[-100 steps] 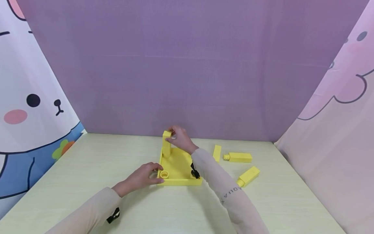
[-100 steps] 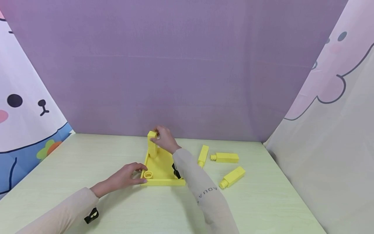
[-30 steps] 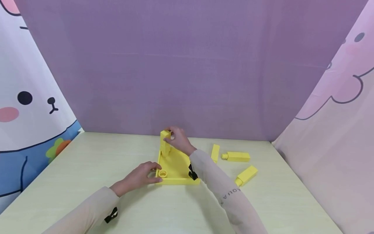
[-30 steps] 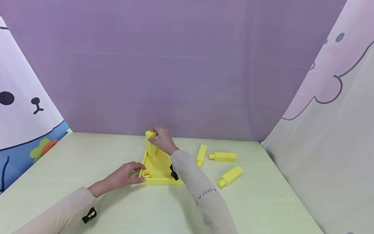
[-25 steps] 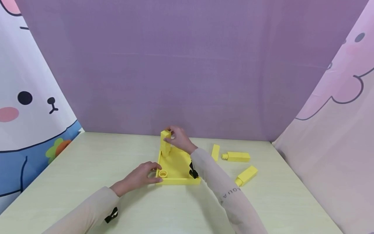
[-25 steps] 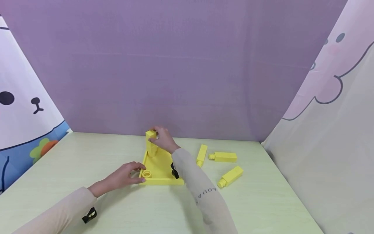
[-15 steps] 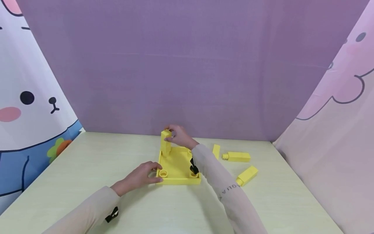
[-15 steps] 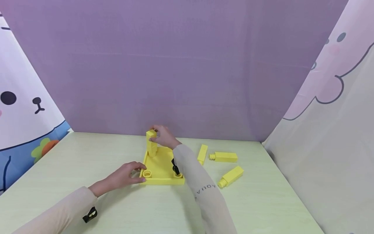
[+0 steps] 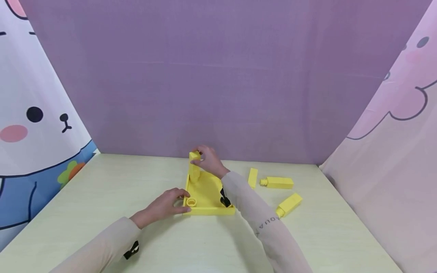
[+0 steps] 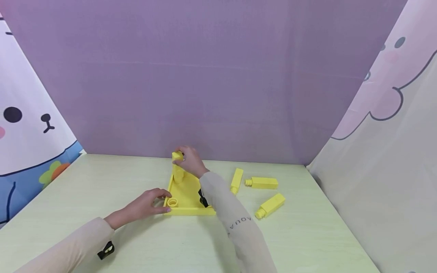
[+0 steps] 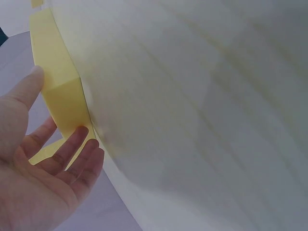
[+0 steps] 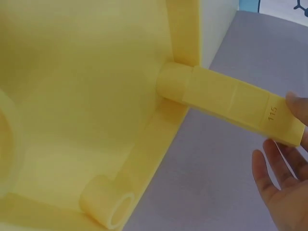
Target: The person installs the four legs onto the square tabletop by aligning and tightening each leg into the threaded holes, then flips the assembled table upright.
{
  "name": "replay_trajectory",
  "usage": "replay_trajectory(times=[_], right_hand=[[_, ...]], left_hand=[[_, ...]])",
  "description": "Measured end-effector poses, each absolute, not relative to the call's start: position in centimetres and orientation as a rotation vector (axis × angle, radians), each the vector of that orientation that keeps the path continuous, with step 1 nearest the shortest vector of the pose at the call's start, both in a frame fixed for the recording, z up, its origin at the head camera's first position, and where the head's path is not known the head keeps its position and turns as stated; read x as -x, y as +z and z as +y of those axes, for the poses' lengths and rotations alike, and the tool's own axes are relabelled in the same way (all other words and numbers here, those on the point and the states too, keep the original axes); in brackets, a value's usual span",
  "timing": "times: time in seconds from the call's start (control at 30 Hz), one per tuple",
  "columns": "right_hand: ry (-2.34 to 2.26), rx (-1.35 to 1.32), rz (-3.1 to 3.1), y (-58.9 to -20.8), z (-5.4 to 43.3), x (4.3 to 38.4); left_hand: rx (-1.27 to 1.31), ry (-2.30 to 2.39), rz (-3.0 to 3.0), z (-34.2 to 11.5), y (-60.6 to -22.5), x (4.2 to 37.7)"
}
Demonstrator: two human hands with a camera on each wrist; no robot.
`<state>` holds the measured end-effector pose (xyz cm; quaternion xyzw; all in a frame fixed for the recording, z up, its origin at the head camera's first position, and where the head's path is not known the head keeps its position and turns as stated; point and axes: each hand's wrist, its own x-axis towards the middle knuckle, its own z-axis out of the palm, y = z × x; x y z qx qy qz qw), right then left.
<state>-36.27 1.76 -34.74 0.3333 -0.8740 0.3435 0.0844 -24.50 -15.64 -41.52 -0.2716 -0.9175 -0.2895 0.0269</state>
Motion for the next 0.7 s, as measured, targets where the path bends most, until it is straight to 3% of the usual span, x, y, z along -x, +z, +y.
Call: replay_trajectory(times=[0.7], right_hand=[[1.007,-1.096,-2.693,-34.0,2.6,36.9]], left_hand=[[0.822,-0.893,-2.848,-15.7,-41.5,24.4]])
